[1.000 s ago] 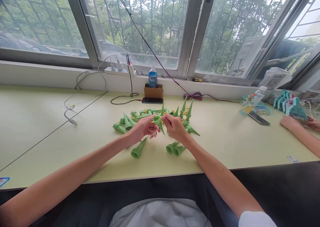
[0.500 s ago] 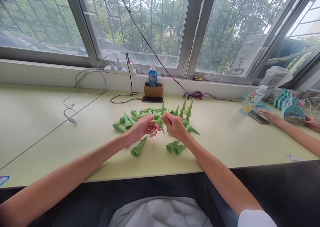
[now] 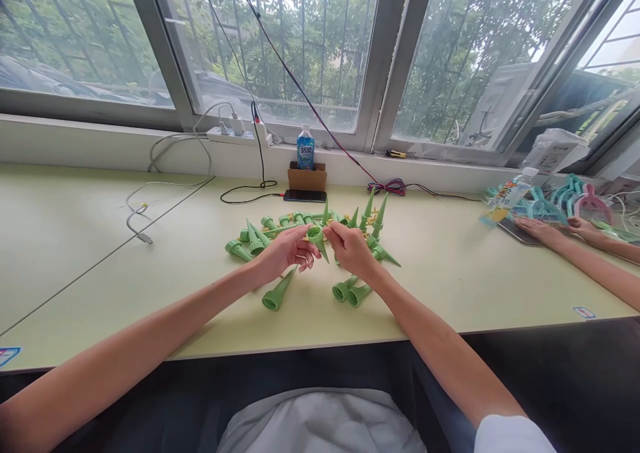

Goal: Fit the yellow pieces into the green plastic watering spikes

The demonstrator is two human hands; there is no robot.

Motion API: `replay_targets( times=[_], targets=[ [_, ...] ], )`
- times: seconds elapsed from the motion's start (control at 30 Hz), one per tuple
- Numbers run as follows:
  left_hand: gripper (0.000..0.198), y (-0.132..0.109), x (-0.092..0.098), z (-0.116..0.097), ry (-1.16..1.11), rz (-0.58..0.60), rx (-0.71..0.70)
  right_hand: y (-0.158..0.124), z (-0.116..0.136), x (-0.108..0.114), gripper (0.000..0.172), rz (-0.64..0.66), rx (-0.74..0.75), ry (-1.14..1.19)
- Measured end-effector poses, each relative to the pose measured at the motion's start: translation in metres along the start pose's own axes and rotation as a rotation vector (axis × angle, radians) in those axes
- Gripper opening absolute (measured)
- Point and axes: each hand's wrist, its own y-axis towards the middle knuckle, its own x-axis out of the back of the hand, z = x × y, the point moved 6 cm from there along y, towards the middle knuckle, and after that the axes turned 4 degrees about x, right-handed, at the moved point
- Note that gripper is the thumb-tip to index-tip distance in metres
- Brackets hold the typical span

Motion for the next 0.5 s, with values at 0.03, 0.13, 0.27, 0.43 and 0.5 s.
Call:
replay_targets(
  times=[0.03, 0.13, 0.27, 0.43, 0.5],
  targets=[
    [0.041, -0.0001, -0.0001, 0.0, 0.001, 0.001, 0.0, 0.0, 0.0, 0.0001, 0.038, 0.0, 0.002, -0.003],
    [0.041, -0.0002, -0.0003, -0.0002, 0.003, 0.007, -0.004, 0.0001, 0.0005, 0.0007, 0.038, -0.007, 0.018, -0.016],
    [0.039, 0.0, -0.0002, 0.0001, 0.008, 0.014, -0.003, 0.0001, 0.0006, 0.0004, 0.037, 0.002, 0.031, -0.014],
    [0.039, 0.0008, 0.0001, 0.0002, 0.01, 0.022, -0.01, -0.0001, 0.0011, 0.0007, 0.036, 0.003, 0.034, -0.018],
    [0.039, 0.001, 0.0002, 0.0002, 0.01, 0.027, -0.014, -0.0001, 0.0013, 0.0006, 0.036, 0.006, 0.032, -0.017]
  ],
)
